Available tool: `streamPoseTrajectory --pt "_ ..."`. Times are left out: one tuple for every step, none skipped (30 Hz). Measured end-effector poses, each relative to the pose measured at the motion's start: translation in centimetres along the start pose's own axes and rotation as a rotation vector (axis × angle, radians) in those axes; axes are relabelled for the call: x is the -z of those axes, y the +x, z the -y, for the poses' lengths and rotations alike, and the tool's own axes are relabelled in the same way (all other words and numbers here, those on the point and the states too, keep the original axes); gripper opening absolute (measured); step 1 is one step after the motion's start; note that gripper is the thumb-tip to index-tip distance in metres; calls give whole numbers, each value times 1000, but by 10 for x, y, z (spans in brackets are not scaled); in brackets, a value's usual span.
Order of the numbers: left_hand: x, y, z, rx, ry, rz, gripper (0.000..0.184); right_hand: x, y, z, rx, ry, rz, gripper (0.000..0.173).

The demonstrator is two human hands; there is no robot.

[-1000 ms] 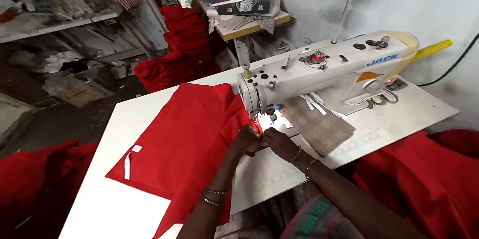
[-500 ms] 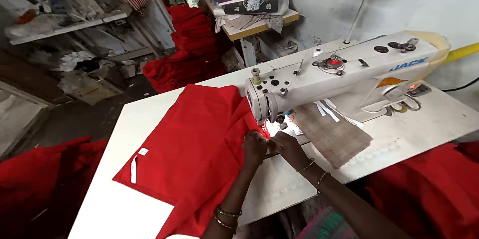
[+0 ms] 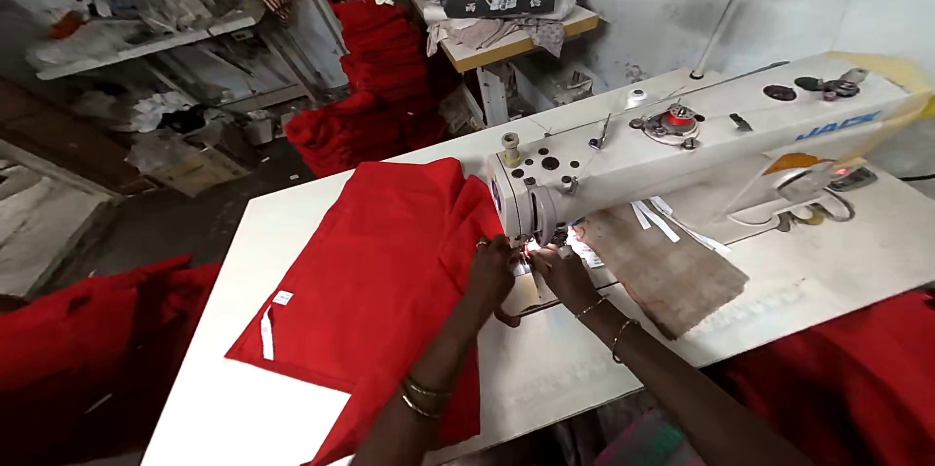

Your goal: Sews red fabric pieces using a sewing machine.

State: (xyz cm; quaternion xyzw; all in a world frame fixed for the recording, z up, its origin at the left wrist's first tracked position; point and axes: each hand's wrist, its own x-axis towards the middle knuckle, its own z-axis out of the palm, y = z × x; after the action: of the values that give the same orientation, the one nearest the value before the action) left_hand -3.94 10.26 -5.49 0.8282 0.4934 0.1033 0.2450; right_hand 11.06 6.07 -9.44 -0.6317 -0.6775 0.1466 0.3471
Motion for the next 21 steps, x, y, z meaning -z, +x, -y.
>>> streamPoseTrajectory --pt "10 5 10 -93 50 55 21 1 0 -1 -17 16 16 18" --pt "23 9 19 -180 102 122 22 3 1 -1 -47 29 45 19" --pt "32 13 29 -296 168 144 24 4 1 0 -70 41 58 19" --pt "38 17 40 -402 217 157 30 3 2 -2 -77 53 41 17" --pt "41 20 49 -474 248 186 33 3 2 -2 -91 65 31 16" --pt "42 21 54 -508 257 223 33 4 3 -2 -115 78 35 16" --pt "39 18 56 -506 243 256 32 4 4 -3 -136 89 34 16" --pt "31 12 56 -467 208 281 34 4 4 -4 -150 104 30 17" --pt "23 3 51 -386 165 305 37 3 3 -4 -154 120 21 17" --pt "13 -7 44 -300 128 279 40 2 3 -5 -149 132 1 17" --pt "6 -16 34 -209 110 239 41 1 3 -6 -142 139 -16 18" --pt "-1 -24 21 -117 105 194 42 1 4 -5 -144 144 -15 16" --pt "-7 -30 11 -49 98 138 41 2 4 -4 -146 147 -7 15" --pt "-13 -35 3 6 92 88 40 1 3 -3 -134 140 -8 14" --pt "-18 -38 -4 57 84 62 39 -1 1 -3 -108 128 -24 13" --pt "-22 -40 -8 90 80 36 39 -3 0 -4 -88 108 -31 13" --pt "-26 -41 -9 100 74 0 39 -5 -1 -4 -79 84 -23 14" --pt "-29 -42 -11 108 65 -22 39 -6 -1 -4 -71 66 -14 15" --pt "-30 -42 -13 115 61 -36 39 -6 -1 -5 -62 55 6 16" --pt "-30 -42 -14 127 60 -37 39 -4 -1 -7 -51 44 36 17" --pt "-31 -41 -15 133 62 -44 39 2 0 -10 -34 25 69 18"
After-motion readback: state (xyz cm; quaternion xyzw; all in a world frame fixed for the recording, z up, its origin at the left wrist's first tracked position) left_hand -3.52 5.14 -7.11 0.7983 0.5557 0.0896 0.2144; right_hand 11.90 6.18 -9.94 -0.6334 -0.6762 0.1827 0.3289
